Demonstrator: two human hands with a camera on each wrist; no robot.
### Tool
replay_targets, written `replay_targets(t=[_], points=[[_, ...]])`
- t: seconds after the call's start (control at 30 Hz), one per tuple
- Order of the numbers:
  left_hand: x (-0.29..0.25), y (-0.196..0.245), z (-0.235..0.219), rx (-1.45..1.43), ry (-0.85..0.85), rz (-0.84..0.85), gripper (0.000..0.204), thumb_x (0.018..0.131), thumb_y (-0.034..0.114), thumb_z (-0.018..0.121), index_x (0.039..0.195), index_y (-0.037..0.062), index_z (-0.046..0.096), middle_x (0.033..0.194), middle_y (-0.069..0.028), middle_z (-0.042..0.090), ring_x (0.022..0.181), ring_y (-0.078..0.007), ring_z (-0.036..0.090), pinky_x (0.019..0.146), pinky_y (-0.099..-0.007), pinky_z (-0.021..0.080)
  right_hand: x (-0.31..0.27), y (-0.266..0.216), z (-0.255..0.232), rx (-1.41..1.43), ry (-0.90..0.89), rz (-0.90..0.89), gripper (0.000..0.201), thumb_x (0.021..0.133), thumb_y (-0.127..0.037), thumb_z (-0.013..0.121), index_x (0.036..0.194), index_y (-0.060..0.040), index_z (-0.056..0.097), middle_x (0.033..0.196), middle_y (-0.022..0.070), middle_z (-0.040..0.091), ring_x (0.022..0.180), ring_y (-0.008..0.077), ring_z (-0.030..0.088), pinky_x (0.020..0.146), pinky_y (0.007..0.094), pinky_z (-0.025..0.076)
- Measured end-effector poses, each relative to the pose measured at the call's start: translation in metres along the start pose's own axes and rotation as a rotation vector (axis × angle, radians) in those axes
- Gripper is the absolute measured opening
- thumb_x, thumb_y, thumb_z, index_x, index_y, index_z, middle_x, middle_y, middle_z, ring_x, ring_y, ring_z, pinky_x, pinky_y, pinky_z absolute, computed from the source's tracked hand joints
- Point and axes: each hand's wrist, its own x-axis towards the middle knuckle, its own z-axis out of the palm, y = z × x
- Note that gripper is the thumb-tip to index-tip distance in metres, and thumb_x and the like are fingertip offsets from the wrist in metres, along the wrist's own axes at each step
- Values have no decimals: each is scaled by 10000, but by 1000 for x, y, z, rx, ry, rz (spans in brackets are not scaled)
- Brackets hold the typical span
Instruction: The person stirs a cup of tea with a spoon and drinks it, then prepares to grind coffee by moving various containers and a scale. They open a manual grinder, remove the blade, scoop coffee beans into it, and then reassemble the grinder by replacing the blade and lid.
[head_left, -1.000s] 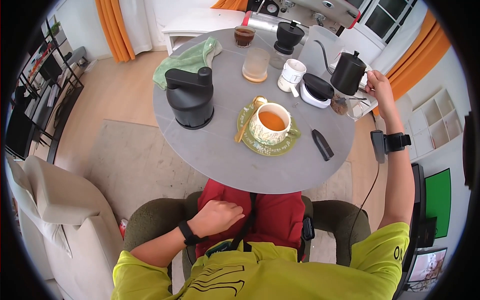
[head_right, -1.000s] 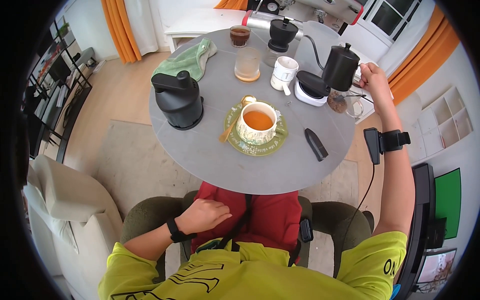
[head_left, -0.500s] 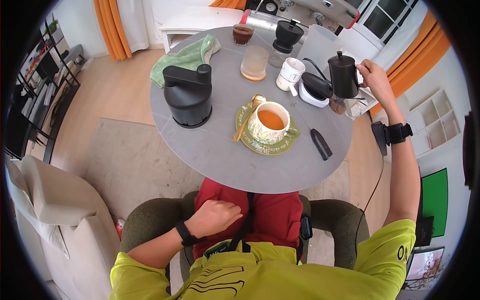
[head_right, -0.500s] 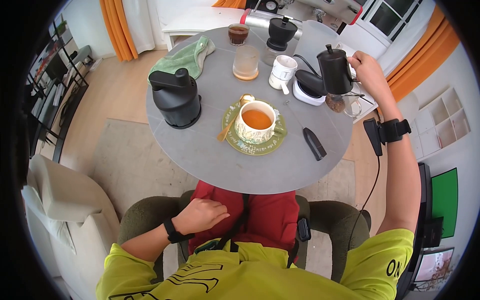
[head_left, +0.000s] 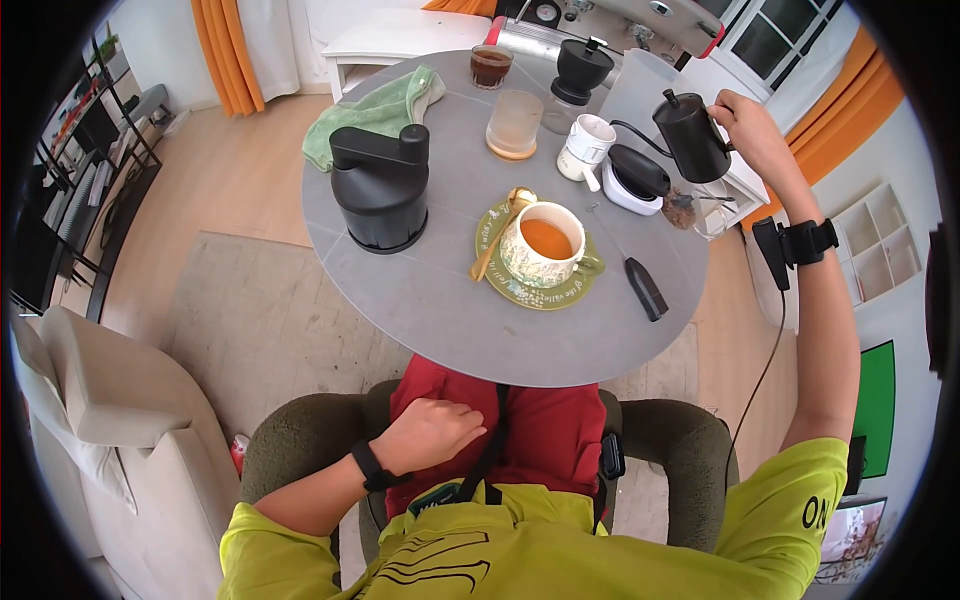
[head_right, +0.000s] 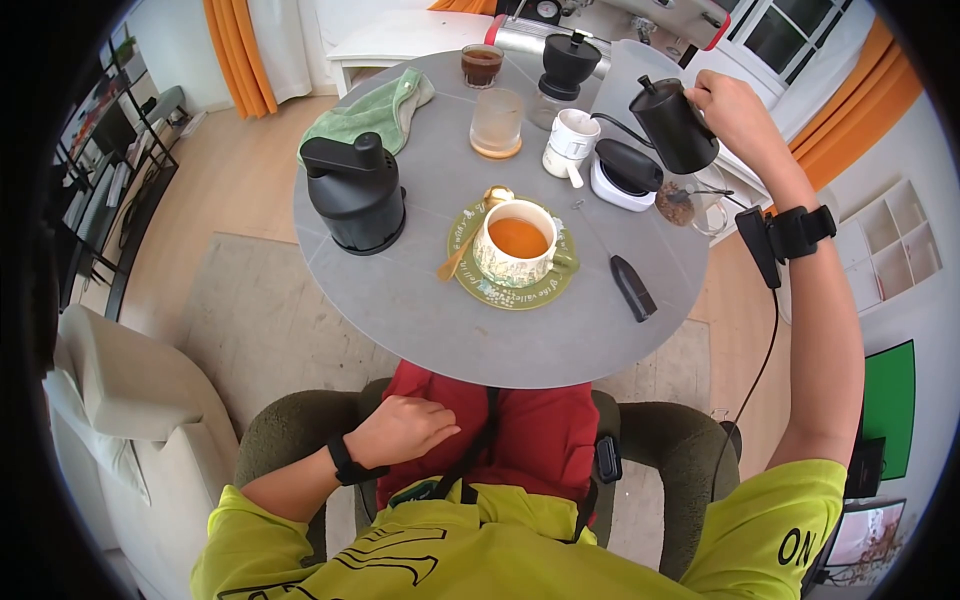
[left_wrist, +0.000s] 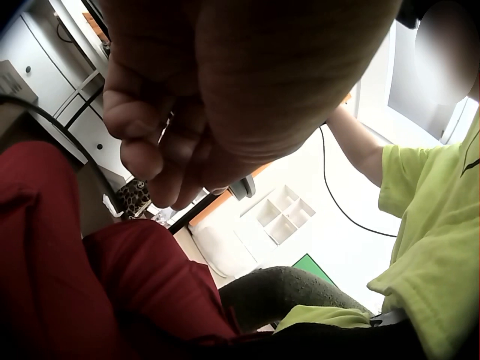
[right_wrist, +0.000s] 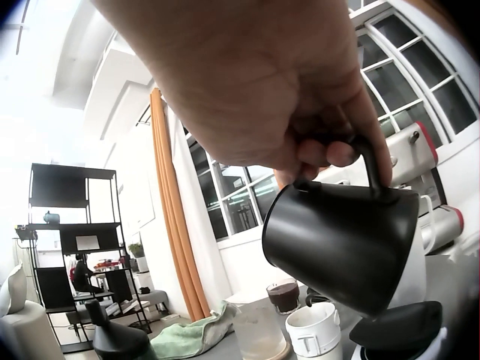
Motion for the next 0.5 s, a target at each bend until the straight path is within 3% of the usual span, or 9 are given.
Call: replay_targets(t=[0.5], points=[[-1, 0, -1, -10, 12, -5, 199, 893, 196, 599, 751, 63, 558, 678, -88, 586, 655, -272, 620, 591, -381, 492, 18, -7, -16, -230, -22, -117, 263, 932, -232, 531, 911, 25, 583, 836, 222, 631, 821, 389, 599, 736, 452, 448]])
